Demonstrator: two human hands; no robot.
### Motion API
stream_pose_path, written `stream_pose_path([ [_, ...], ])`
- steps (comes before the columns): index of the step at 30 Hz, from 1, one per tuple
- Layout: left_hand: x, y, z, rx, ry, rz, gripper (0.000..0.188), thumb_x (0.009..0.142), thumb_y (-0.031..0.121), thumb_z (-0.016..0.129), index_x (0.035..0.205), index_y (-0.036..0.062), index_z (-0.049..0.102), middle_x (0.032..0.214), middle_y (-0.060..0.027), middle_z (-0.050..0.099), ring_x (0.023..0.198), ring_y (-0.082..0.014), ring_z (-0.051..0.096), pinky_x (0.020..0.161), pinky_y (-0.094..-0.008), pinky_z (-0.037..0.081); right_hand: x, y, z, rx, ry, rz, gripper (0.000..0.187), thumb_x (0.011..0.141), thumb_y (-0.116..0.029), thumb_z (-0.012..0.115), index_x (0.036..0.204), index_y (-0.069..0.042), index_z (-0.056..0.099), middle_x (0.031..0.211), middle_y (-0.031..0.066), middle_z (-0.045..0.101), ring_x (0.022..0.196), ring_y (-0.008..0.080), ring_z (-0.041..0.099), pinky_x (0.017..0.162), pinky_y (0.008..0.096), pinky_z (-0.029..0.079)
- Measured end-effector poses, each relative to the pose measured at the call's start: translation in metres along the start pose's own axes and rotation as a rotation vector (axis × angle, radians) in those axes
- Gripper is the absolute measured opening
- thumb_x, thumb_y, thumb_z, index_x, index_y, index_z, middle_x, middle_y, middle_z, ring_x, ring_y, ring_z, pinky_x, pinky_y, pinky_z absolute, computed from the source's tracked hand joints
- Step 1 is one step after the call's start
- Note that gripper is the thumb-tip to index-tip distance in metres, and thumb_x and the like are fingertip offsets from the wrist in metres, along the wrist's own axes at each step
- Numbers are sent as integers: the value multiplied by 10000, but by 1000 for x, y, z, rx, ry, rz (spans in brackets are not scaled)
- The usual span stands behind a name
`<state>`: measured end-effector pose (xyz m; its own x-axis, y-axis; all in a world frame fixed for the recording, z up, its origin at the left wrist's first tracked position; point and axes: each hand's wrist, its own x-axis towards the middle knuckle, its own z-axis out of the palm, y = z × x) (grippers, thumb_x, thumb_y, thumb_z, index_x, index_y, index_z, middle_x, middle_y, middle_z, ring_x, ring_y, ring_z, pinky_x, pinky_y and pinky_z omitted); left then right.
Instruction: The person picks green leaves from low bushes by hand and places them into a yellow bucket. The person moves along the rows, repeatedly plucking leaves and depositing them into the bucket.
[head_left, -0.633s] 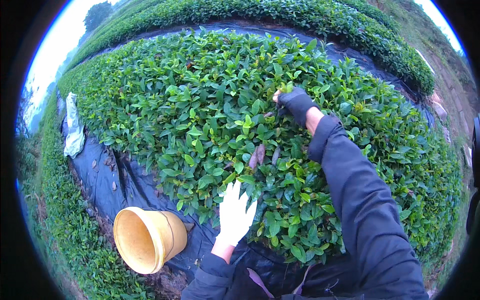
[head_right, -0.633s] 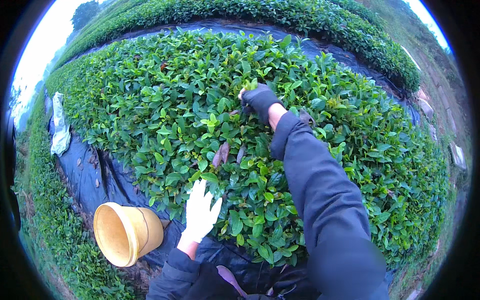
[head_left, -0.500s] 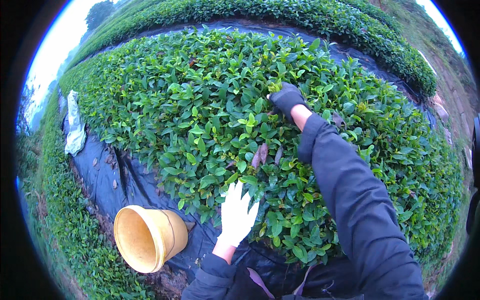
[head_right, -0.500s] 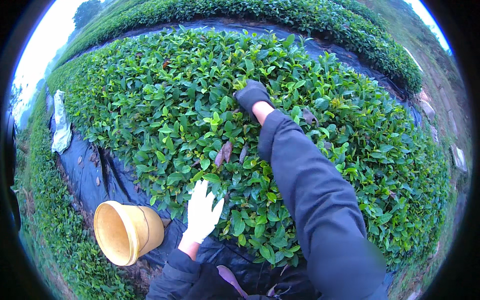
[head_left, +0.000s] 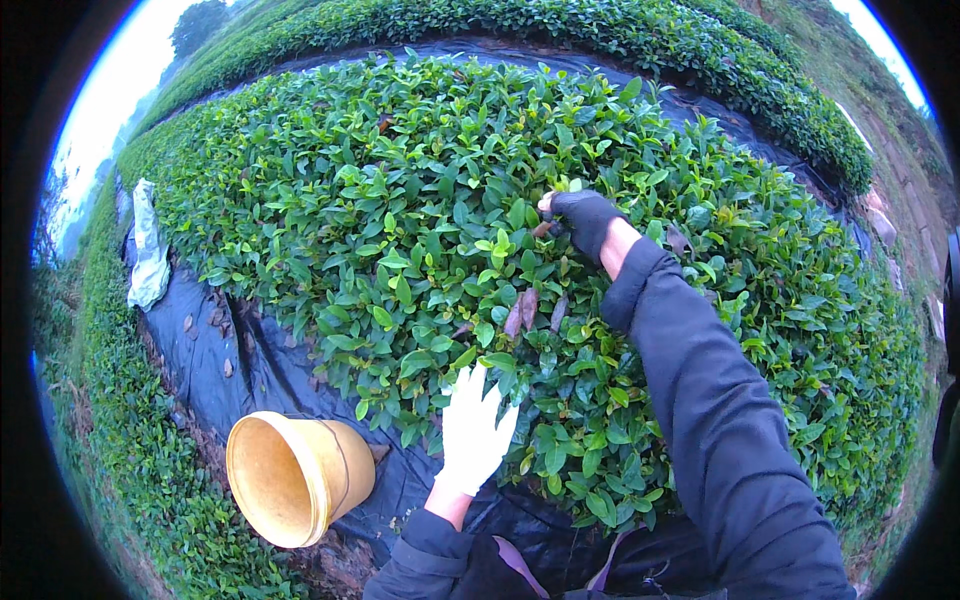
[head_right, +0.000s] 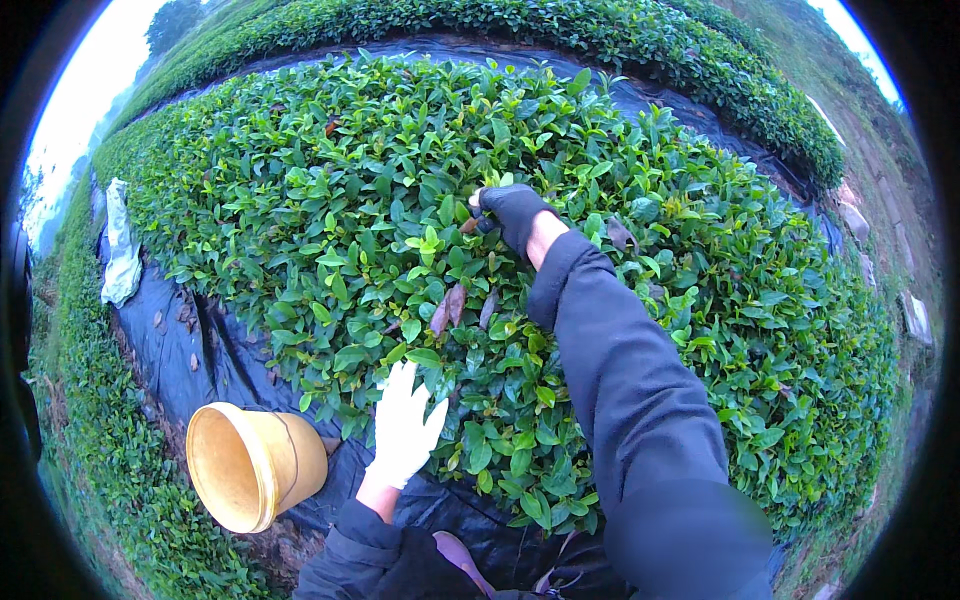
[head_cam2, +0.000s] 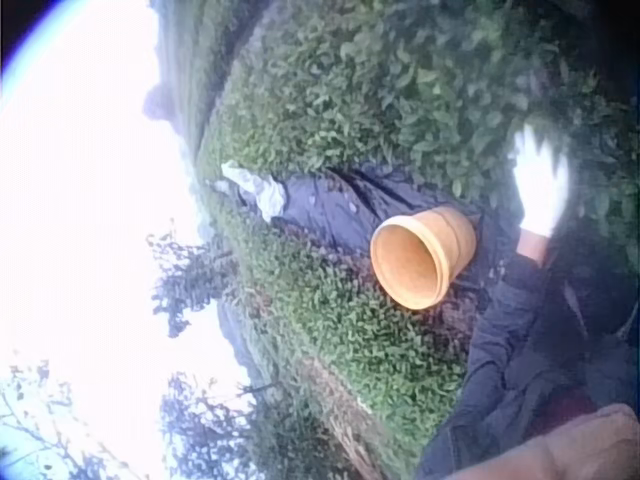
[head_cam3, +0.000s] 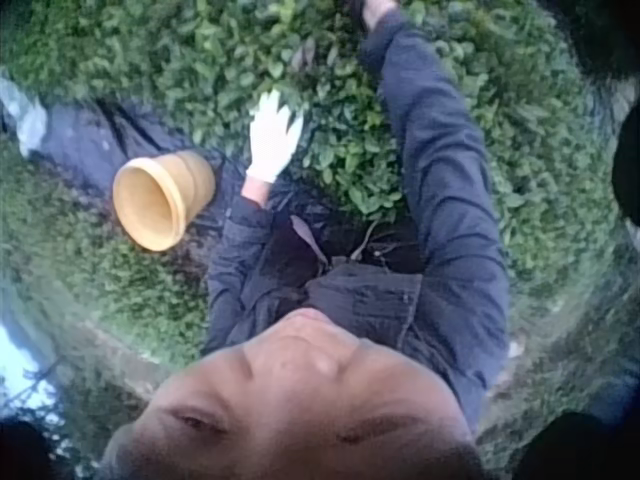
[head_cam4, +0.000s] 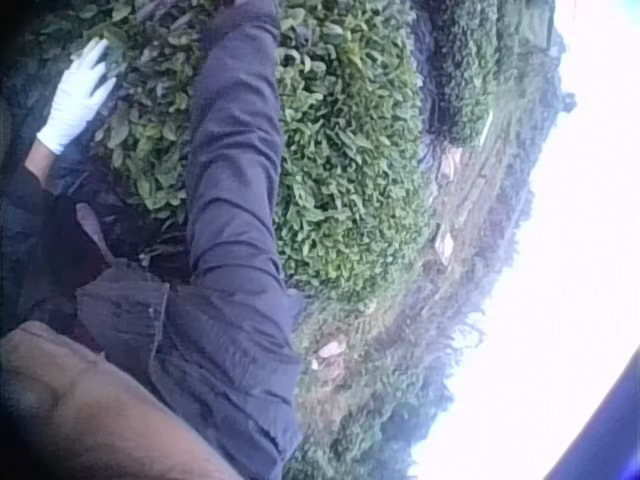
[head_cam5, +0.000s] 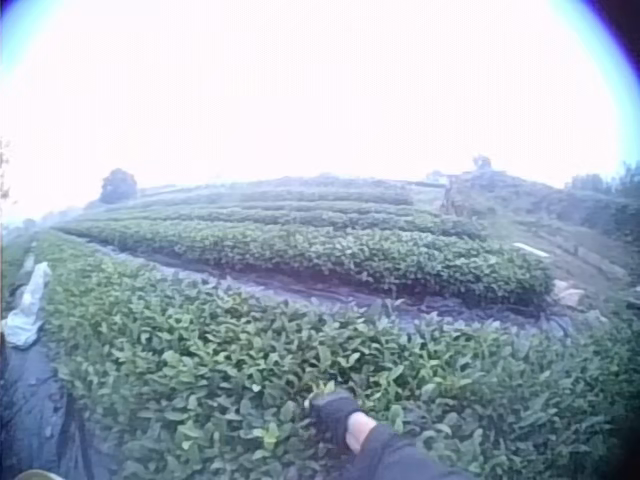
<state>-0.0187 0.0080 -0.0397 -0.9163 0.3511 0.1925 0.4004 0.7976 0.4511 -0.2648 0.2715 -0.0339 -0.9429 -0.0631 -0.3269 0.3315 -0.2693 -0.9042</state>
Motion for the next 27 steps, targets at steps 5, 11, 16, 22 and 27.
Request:
stream_pose_path([
  [5, 2, -2, 3, -62, -3, -6, 379, 816, 214, 644, 1173, 98, 588, 1385, -200, 424, 1253, -420, 412, 1031, -487, 341, -34, -44, -15, 389, -48, -104, 212, 843, -35, 621, 1054, -48, 624, 935, 47, 633, 822, 116, 592, 650, 229, 487],
  [11, 2, -1, 2, -18, -18, -7, 378, 815, 223, 642, 1168, 97, 590, 1373, -212, 429, 1251, -421, 414, 1038, -503, 327, 1, -26, -30, -36, 64, -156, 130, 795, -93, 677, 906, -32, 646, 796, 77, 637, 672, 181, 588, 618, 312, 520],
  [16, 0, -2, 1, 8, -27, -8, 381, 813, 224, 644, 1167, 95, 590, 1369, -218, 431, 1255, -421, 411, 1044, -507, 319, 34, -28, 4, -1077, 408, -291, 308, 760, -261, 713, 1005, -78, 674, 959, 96, 692, 880, 235, 651, 785, 344, 497],
  [22, 0, 0, 1, -1, -29, -13, 384, 813, 226, 645, 1169, 91, 590, 1366, -219, 433, 1257, -418, 410, 1048, -508, 313, 33, -32, 17, -1230, 493, -372, 365, 736, -346, 680, 1017, -115, 668, 1017, 160, 663, 953, 349, 623, 856, 407, 490],
  [27, -1, -1, 4, 8, -20, -4, 390, 815, 231, 643, 1177, 97, 587, 1365, -215, 436, 1255, -418, 413, 1049, -506, 313, 29, -23, -7, -1119, 547, -384, 293, 788, -310, 664, 948, -65, 651, 907, 128, 680, 839, 299, 645, 743, 390, 500],
])
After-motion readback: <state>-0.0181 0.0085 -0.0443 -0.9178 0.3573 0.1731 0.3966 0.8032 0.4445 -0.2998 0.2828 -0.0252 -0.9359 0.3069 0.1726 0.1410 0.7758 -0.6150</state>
